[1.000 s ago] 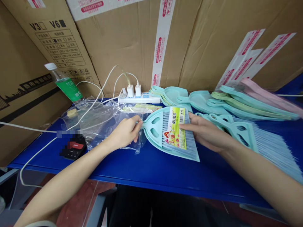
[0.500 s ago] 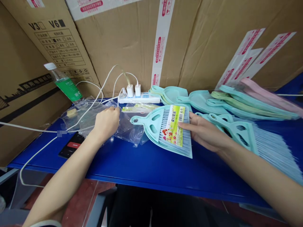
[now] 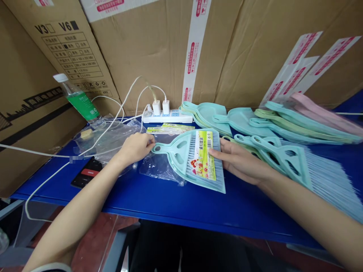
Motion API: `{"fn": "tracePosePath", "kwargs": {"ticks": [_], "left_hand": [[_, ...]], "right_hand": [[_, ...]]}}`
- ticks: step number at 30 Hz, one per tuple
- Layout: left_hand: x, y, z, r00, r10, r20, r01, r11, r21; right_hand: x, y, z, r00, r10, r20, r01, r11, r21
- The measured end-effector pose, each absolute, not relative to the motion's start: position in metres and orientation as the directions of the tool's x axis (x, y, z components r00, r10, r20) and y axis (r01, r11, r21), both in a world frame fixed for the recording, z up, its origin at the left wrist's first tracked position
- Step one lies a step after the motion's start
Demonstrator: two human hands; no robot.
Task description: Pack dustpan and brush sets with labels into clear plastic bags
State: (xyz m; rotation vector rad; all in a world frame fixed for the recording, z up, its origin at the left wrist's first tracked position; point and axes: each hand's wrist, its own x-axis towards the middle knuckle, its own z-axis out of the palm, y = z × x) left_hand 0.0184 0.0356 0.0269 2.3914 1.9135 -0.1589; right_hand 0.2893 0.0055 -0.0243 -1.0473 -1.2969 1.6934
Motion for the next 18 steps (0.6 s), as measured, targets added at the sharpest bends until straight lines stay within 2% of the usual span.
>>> {"fn": "tracePosePath", "kwargs": {"ticks": [10,14,18], "left_hand": [[0.025,0.031,0.027,0.112,0.990,-0.081,0.975,-0.126,-0.185],[0.021,0.032,0.030,0.061,0.997,-0.047,0.969,-0.071,-0.238],[0.018,0.033,0.032,0.012,1.000,-0.029,0.960,-0.019,-0.279]], "right_hand": [[0.288,0.005,-0.023,-0.372,0.888,-0.268,-0.021,-0.297,-0.955],[0.285,0.003,-0.017,-0.309,0.894,-0.325,0.002,-0.341,-0.940],[0.285,0.002,-0.016,-0.321,0.897,-0.305,0.015,-0.317,-0.948]]}}
